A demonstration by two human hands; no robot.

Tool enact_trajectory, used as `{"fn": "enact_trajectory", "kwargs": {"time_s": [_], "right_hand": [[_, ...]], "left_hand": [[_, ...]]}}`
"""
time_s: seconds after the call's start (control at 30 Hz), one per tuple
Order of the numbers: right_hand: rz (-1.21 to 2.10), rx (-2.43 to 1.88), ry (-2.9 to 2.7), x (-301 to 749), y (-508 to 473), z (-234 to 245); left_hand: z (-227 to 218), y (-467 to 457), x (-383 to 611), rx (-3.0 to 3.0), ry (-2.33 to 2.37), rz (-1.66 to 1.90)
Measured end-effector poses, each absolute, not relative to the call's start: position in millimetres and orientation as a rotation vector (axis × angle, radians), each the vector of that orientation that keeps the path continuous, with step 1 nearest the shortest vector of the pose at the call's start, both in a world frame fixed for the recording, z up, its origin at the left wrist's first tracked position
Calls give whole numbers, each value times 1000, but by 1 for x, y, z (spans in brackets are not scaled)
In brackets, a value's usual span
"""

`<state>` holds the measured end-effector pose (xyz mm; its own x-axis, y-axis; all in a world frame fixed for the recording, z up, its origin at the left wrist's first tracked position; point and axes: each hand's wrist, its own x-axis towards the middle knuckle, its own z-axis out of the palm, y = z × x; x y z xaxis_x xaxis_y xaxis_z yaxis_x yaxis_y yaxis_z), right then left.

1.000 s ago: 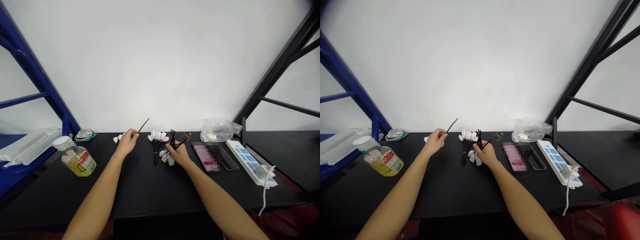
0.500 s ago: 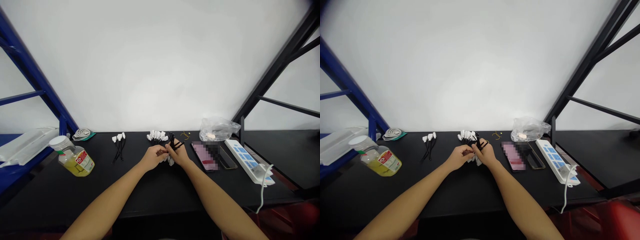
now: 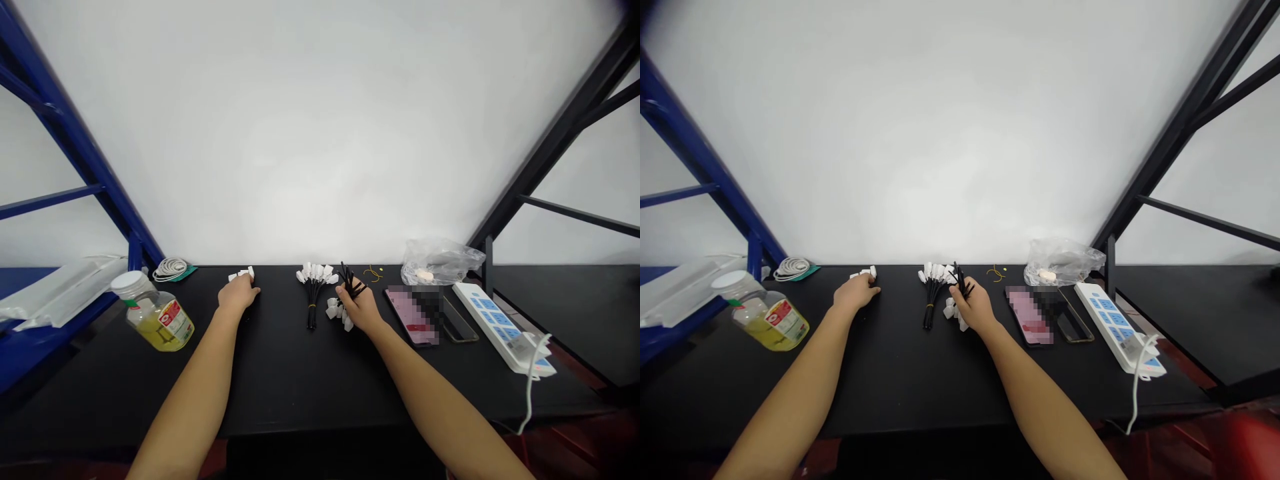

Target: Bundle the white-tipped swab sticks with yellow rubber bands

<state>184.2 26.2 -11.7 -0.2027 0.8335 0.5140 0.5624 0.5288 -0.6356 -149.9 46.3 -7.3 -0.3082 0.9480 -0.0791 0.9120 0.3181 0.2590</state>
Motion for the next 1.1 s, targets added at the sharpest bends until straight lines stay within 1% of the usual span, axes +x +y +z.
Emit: {"fn": "enact_trajectory", "kwargs": {"time_s": [0.13, 0.2, 0.27, 0.33, 0.4, 0.47, 0.53, 0.63, 0.77, 0.9, 1.1], "right_hand": [[403, -1155, -1892, 185, 27, -12], [401, -1151, -1895, 185, 27, -12], [400, -1145, -1896, 185, 27, -13], [402, -1141, -1897, 185, 27, -13], [404, -1139, -1897, 185, 27, -13], [401, -1131, -1898, 185, 27, -13], [398, -1119, -1900, 185, 27, -13], [415, -1108, -1898, 186, 27, -14], [435, -1071, -1900, 186, 28, -15], [455, -1047, -1894, 186, 29, -15], [503, -890, -1928, 187, 28, -13]], "left_hand": [[-11, 48, -145, 1713, 2357, 259], [-10, 48, -139, 1736, 2313, 361], [-7, 48, -132, 1729, 2195, 574], [-1, 47, -123, 1648, 1977, 878], [7, 44, -110, 1472, 1655, 1170], [13, 38, -93, 1279, 1291, 1334], [18, 29, -74, 1181, 1006, 1326], [14, 18, -48, 1181, 860, 1203], [-7, 13, -23, 1326, 902, 1045], [-26, 13, -6, 1392, 956, 1031], [-24, 6, 7, 1327, 899, 1039]]}}
